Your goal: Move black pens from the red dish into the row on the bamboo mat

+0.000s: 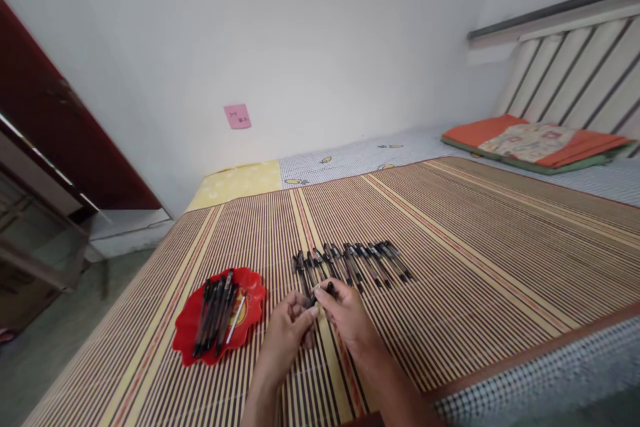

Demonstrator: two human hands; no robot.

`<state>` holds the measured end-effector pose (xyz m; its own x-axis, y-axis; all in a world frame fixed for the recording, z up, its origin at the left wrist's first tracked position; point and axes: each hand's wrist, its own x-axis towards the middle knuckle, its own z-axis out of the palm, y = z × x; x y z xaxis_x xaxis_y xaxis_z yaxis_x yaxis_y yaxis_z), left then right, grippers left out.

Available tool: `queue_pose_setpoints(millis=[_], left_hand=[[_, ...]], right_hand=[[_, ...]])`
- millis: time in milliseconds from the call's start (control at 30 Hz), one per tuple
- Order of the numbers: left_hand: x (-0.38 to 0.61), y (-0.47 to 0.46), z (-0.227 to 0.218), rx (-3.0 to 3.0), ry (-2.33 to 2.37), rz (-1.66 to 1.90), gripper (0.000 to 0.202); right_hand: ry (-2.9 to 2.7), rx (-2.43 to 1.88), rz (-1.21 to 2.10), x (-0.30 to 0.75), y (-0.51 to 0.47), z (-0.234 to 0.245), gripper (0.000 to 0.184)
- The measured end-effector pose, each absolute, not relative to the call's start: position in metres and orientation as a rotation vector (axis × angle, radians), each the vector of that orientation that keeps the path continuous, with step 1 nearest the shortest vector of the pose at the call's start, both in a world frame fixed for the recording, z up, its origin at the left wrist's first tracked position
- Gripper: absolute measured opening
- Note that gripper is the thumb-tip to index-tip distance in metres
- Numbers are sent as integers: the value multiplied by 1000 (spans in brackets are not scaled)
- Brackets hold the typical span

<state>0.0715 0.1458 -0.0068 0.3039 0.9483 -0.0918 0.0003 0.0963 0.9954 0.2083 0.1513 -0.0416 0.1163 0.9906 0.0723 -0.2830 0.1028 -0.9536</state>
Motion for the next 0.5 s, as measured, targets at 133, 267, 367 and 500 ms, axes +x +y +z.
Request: queue_pose_setpoints(millis=[133,267,367,500], left_hand=[[72,145,-8,1252,951,830,41],[69,143,-8,1181,895,764,46],[70,145,-8,1208,936,840,43],[72,147,-8,1227,1006,940,43]], right_hand=[[-978,-1004,1190,208,150,-42,33],[-907,-947,1302,205,147,-40,37],[-898,-951,1295,205,148,-41,36],[-903,-975,1272,206,150,-43,36]])
